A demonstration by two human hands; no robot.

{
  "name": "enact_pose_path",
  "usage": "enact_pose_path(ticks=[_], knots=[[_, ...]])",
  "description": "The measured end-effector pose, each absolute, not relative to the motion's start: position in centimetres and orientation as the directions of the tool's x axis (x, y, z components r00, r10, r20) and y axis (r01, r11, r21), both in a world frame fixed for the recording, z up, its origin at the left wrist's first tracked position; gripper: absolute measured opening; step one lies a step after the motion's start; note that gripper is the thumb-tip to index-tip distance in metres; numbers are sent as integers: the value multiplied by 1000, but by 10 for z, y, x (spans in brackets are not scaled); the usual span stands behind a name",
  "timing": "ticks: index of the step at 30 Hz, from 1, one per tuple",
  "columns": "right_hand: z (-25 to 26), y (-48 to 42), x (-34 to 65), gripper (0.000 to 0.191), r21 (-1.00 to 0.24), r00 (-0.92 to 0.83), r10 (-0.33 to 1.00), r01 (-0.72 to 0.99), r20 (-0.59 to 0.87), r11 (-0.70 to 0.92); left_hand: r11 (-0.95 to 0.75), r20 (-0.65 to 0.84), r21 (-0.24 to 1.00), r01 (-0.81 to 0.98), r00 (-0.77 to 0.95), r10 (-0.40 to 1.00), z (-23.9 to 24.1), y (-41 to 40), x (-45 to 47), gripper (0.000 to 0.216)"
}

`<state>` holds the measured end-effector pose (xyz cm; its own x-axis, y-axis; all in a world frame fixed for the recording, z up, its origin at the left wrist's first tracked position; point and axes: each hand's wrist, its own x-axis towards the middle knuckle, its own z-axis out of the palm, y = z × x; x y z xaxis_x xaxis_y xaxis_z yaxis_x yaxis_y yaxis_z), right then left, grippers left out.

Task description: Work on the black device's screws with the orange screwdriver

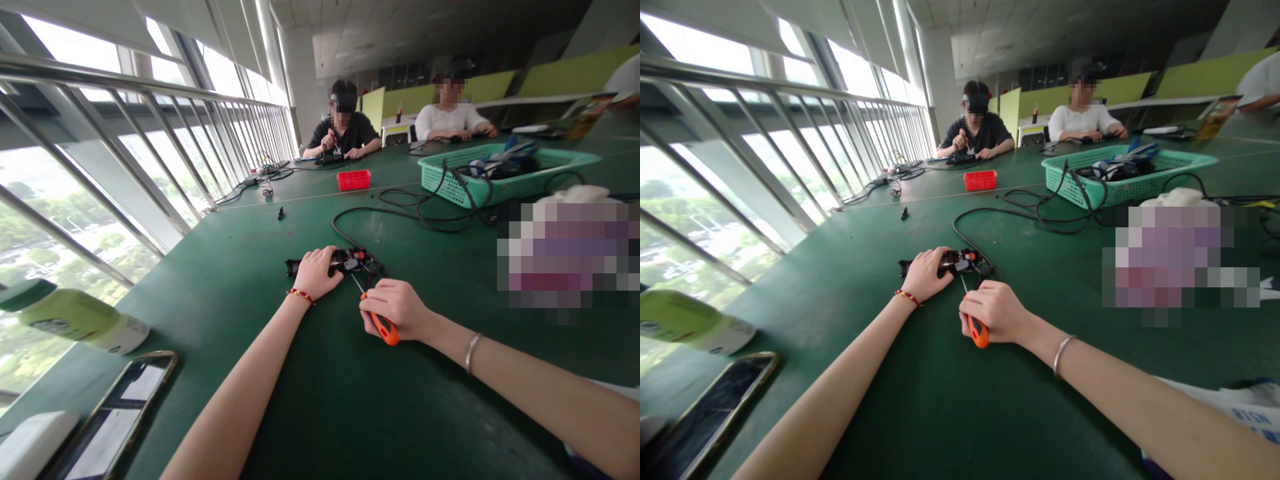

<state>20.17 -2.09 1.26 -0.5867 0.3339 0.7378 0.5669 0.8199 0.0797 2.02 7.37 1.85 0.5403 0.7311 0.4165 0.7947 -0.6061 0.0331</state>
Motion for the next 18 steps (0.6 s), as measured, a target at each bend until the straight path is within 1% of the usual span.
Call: enact_pose_path(ticks=[3, 5, 6, 8, 10, 12, 15, 18], knots=[[15, -21, 204, 7, 68, -501, 310, 602, 808, 795, -606, 420, 31, 795, 540, 730, 19, 73, 20, 40], [16, -21, 205, 7, 15, -433, 332, 626, 838, 780, -606, 421, 31, 795, 539, 729, 19, 73, 21, 40], [17, -21, 205, 7, -33, -392, 357, 633, 848, 773, -606, 423, 31, 795, 539, 729, 19, 74, 21, 40], [19, -21, 206, 8, -166, -303, 429, 620, 851, 766, -607, 425, 32, 794, 539, 727, 19, 74, 21, 40], [22, -23, 207, 9, -306, -219, 504, 577, 835, 758, -610, 420, 33, 792, 543, 727, 18, 74, 20, 40], [26, -25, 207, 11, -405, -156, 560, 540, 813, 738, -612, 417, 32, 791, 545, 727, 18, 74, 20, 41], [30, -26, 210, 14, -476, -104, 609, 526, 786, 704, -614, 420, 28, 789, 548, 723, 18, 74, 19, 41], [32, -25, 212, 16, -516, -72, 636, 520, 768, 681, -614, 417, 27, 789, 550, 724, 18, 74, 19, 41]])
